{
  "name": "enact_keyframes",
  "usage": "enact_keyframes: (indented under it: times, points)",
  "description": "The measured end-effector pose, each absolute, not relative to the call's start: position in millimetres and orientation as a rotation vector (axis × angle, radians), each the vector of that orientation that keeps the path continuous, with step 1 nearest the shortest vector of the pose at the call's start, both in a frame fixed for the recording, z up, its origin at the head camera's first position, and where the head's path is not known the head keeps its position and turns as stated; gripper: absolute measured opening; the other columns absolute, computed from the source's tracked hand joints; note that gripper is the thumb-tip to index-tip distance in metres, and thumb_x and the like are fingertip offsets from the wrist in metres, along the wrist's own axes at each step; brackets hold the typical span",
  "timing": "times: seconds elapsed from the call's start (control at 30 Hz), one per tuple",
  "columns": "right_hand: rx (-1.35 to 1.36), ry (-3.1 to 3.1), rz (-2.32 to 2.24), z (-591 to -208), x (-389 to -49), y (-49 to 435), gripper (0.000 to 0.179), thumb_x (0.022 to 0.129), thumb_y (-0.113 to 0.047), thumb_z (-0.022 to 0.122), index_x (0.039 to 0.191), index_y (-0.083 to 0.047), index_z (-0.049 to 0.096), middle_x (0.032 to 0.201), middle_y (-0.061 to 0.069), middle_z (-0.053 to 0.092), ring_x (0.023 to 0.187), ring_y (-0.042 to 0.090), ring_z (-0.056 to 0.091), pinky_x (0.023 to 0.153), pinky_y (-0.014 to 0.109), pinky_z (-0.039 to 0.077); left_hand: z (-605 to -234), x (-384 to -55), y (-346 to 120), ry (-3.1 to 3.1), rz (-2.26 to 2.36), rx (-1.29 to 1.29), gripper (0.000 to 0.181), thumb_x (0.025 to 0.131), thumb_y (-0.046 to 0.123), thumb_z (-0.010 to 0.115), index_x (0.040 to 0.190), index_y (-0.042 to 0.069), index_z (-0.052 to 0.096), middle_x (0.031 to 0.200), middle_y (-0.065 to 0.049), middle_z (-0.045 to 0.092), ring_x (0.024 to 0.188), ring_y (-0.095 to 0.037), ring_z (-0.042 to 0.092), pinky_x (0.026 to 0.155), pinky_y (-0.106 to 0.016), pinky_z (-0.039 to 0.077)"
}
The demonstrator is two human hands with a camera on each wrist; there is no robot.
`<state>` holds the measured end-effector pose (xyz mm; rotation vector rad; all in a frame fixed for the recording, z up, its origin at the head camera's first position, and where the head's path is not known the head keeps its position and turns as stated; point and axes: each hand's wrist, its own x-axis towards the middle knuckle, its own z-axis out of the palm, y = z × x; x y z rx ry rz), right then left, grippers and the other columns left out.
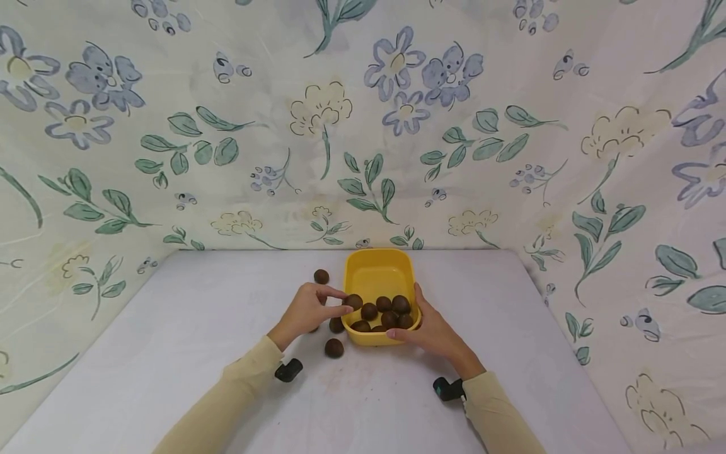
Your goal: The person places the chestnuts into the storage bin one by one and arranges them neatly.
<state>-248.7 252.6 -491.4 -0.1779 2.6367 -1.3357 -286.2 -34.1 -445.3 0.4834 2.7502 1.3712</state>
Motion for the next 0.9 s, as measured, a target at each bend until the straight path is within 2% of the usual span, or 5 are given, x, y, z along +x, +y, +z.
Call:
enact_keyframes:
  times: [0.1,0.3,0.47,0.67,0.9]
  points:
    - [-0.175,2.633,-1.337,-491.9,-248.9,252.8,0.132,0.079,-0.058,0.082,0.167,-0.014,-0.005,0.176,0.012,0.009,0.161,0.039,0.018,0.124,0.060,0.026,-447.8,-288.2,-30.3,2.743,1.362,0.471,0.031,0.081,0.030,0.089,0.104,0.010,0.082,0.075,-0.001,0.059,0.066,-0.015,0.042,0.055,-0.025,0.030]
    - [-0.190,2.628,-1.344,-493.1,-248.9,253.7,0.130,0.080,-0.057,0.082,0.167,-0.013,-0.005,0.175,0.012,0.010,0.161,0.039,0.019,0.124,0.060,0.026,-449.6,-289.7,-23.0,2.742,1.276,0.446,0.030,0.082,0.032,0.088,0.105,0.013,0.082,0.077,-0.004,0.057,0.070,-0.016,0.046,0.055,-0.026,0.034]
    - [-0.201,2.626,-1.352,-493.7,-248.5,253.6,0.129,0.081,-0.056,0.082,0.167,-0.013,-0.004,0.175,0.013,0.011,0.160,0.040,0.020,0.124,0.060,0.027,-451.6,-290.4,-18.7,2.741,1.214,0.448,0.030,0.082,0.033,0.088,0.103,0.014,0.082,0.090,-0.002,0.068,0.077,-0.017,0.051,0.058,-0.027,0.041]
    - [-0.202,2.627,-1.355,-494.0,-249.2,253.8,0.129,0.081,-0.056,0.082,0.167,-0.014,-0.005,0.175,0.013,0.011,0.160,0.039,0.021,0.124,0.060,0.028,-454.0,-293.0,-12.4,2.746,1.142,0.492,0.028,0.083,0.033,0.087,0.102,0.014,0.082,0.096,-0.004,0.070,0.070,-0.015,0.053,0.057,-0.024,0.043]
    - [-0.204,2.610,-1.366,-492.0,-249.5,254.5,0.129,0.081,-0.055,0.082,0.167,-0.014,-0.005,0.175,0.012,0.010,0.161,0.039,0.018,0.125,0.060,0.025,-453.6,-293.4,-3.7,2.781,1.018,0.542,0.029,0.083,0.033,0.087,0.102,0.013,0.082,0.109,-0.004,0.075,0.092,-0.017,0.059,0.086,-0.033,0.054]
